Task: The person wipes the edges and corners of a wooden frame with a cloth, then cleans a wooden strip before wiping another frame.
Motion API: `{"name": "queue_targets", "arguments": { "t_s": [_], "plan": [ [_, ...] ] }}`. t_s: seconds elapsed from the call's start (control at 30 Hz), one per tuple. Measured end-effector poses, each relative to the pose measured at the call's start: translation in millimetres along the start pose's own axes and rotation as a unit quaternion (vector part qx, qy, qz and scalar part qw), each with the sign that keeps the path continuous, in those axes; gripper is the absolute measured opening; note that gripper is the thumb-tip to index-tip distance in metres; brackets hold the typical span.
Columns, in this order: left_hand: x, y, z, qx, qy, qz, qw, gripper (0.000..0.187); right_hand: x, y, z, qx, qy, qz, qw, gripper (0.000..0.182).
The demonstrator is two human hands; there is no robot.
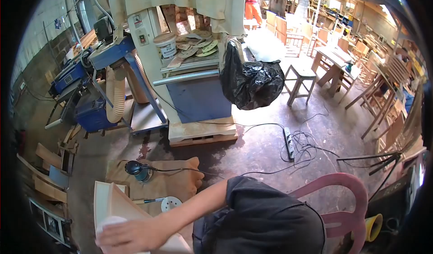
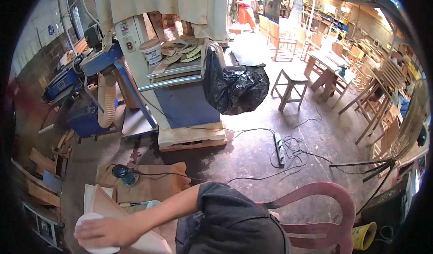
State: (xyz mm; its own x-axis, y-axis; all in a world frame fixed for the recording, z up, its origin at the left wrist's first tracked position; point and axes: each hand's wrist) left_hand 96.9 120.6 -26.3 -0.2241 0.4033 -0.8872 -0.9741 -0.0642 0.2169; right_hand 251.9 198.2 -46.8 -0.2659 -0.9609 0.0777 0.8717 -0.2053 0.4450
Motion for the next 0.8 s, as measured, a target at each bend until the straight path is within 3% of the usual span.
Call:
{"name": "queue_targets", "arguments": {
  "t_s": [0.07, 0.1, 0.13, 0.27, 0.4, 0.5, 0.8],
  "plan": [
    [-2.0, 4.0, 9.5, 0.004, -0.034, 0.046, 0.998, 0.056, -10.9, 12.7, 0.2, 0.045, -0.063, 0.027, 0.997, 0.071],
    [-7.3, 7.3, 15.1, 0.01, -0.05, 0.073, 0.996, 0.057, -8.8, 10.1, 1.9, 0.036, -0.048, 0.004, 0.998, 0.072],
    [-21.0, 2.0, 16.4, 0.012, 0.013, 0.04, 0.999, 0.063, -6.3, 9.0, 2.1, 0.033, -0.031, -0.019, 0.999, 0.074],
    [-19.4, 4.4, 12.0, 0.009, 0.031, 0.004, 0.999, 0.071, 9.8, 9.6, 5.7, 0.063, -0.072, 0.002, 0.995, 0.077],
    [-15.9, 12.8, 6.5, 0.022, 0.032, -0.031, 0.999, 0.067, 19.4, 15.2, 1.7, 0.066, -0.089, 0.011, 0.994, 0.074],
    [-23.5, 15.2, 9.2, 0.047, 0.039, 0.018, 0.998, 0.062, 22.7, 19.8, 1.0, 0.057, -0.098, 0.035, 0.993, 0.07],
    [-34.3, 23.3, 15.9, 0.093, -0.029, 0.027, 0.995, 0.055, 18.8, 47.3, -17.4, 0.05, -0.129, -0.027, 0.99, 0.072]
  ]
}}
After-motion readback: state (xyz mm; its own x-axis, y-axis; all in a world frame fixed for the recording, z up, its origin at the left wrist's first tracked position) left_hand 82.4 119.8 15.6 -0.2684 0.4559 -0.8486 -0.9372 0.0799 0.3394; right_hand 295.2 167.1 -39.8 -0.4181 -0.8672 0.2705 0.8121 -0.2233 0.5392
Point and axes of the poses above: each hand's wrist, its own z-axis towards the middle knuckle, its own y-axis out of the back of the hand, x = y × z, and after that the axes turned 13 degrees about -z, right-handed
